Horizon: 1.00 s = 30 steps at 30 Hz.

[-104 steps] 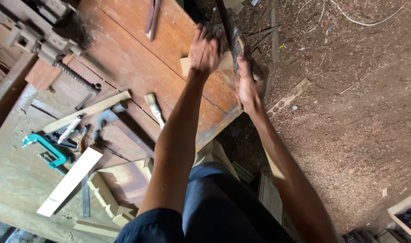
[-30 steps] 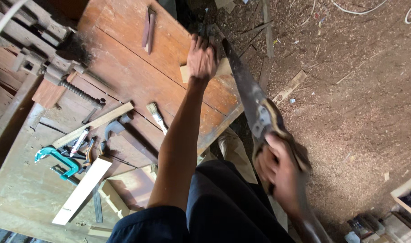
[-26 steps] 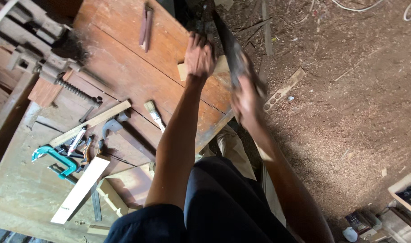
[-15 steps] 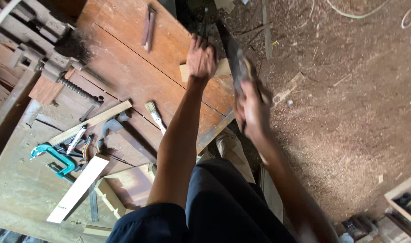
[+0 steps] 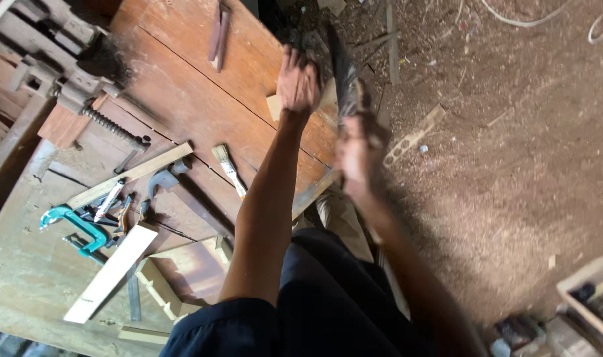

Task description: The person applies a substance to a small wooden block with a brush, then uses a hand saw to sand the block's edges and surfaces. The person repeatedly repositions the block and continues sanding until the clip ends.

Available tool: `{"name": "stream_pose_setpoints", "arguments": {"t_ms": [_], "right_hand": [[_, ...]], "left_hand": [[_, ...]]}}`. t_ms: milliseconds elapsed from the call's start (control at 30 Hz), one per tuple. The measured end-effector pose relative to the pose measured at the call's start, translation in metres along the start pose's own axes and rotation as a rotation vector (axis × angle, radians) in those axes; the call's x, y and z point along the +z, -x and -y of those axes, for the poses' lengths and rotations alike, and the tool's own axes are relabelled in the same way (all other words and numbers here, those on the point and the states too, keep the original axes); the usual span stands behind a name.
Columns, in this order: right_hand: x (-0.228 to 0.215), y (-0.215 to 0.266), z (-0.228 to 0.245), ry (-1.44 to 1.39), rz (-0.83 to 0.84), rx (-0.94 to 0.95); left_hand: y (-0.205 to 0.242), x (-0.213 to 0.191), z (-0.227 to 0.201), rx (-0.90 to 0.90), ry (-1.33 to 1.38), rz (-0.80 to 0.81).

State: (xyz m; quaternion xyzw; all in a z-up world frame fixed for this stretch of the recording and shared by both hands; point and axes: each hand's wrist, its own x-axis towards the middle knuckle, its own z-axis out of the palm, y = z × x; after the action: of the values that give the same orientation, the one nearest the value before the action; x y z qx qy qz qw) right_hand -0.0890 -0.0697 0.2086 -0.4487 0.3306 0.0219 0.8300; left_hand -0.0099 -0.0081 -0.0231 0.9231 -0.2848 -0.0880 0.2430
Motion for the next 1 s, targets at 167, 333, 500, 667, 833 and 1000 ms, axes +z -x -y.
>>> {"name": "stream_pose_setpoints", "arguments": {"t_ms": [167, 333, 500, 667, 833, 1000], "right_hand": [[-0.020, 0.017, -0.041, 0.581, -0.322, -0.171], [-0.051, 0.037, -0.006, 0.473, -0.328, 0.024], [-0.064, 0.031, 0.021, 0.407, -0.161, -0.101], [-0.077, 0.008, 0.040, 0.430, -0.056, 0.092], [-0.060, -0.019, 0.060, 0.601, -0.101, 0.213], [-0.042, -0.026, 0.081, 0.692, 0.059, 0.184]], "left_hand": [[-0.006, 0.006, -0.001, -0.044, 0.008, -0.080], [-0.005, -0.005, -0.002, -0.001, -0.001, -0.124], [0.000, -0.014, -0.019, -0.122, 0.059, -0.063], [0.001, -0.013, -0.022, -0.326, 0.061, -0.192], [0.000, -0.026, -0.023, -0.469, 0.035, -0.293], [0.003, -0.036, -0.037, -0.559, 0.009, -0.303]]}}
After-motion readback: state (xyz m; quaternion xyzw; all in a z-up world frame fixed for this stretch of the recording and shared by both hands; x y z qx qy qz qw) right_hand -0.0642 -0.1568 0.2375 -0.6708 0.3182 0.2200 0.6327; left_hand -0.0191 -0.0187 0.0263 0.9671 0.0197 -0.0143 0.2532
